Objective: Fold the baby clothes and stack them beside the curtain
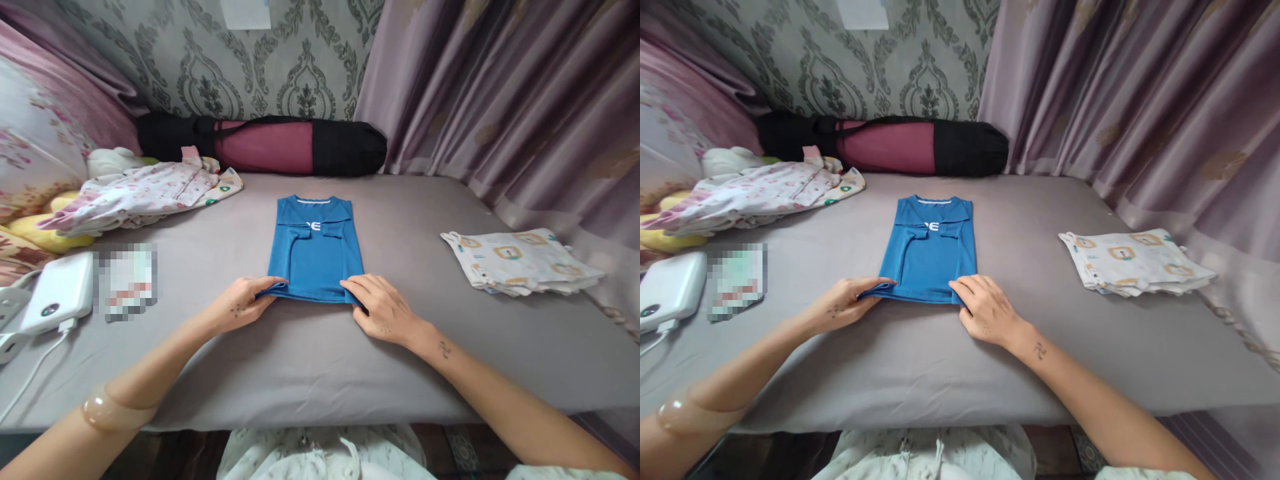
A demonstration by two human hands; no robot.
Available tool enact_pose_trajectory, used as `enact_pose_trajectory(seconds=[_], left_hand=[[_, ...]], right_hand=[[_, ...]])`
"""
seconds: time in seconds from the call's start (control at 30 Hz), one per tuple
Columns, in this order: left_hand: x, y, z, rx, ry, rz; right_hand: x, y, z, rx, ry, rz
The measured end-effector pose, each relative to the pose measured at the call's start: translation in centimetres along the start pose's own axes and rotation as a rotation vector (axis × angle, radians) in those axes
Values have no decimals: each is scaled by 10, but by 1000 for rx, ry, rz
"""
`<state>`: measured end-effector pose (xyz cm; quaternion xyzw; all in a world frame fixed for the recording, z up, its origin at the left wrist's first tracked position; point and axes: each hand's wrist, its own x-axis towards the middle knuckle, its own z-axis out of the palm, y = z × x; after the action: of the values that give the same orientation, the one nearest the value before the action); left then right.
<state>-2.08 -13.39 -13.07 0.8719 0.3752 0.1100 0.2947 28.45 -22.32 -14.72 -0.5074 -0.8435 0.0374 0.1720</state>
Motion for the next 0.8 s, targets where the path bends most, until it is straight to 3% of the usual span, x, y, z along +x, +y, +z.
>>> enact_pose_trajectory(seconds=[0.43, 0.67, 0.8], left_hand=[[9, -5, 5, -165, 78, -129], [5, -14, 2, -97, -41, 245], [-1, -20, 0, -14, -111, 305]], right_hand=[[0, 19, 2, 144, -5, 82], [-2, 29, -3, 191, -28, -60], [-7, 30, -8, 247, -119, -123]])
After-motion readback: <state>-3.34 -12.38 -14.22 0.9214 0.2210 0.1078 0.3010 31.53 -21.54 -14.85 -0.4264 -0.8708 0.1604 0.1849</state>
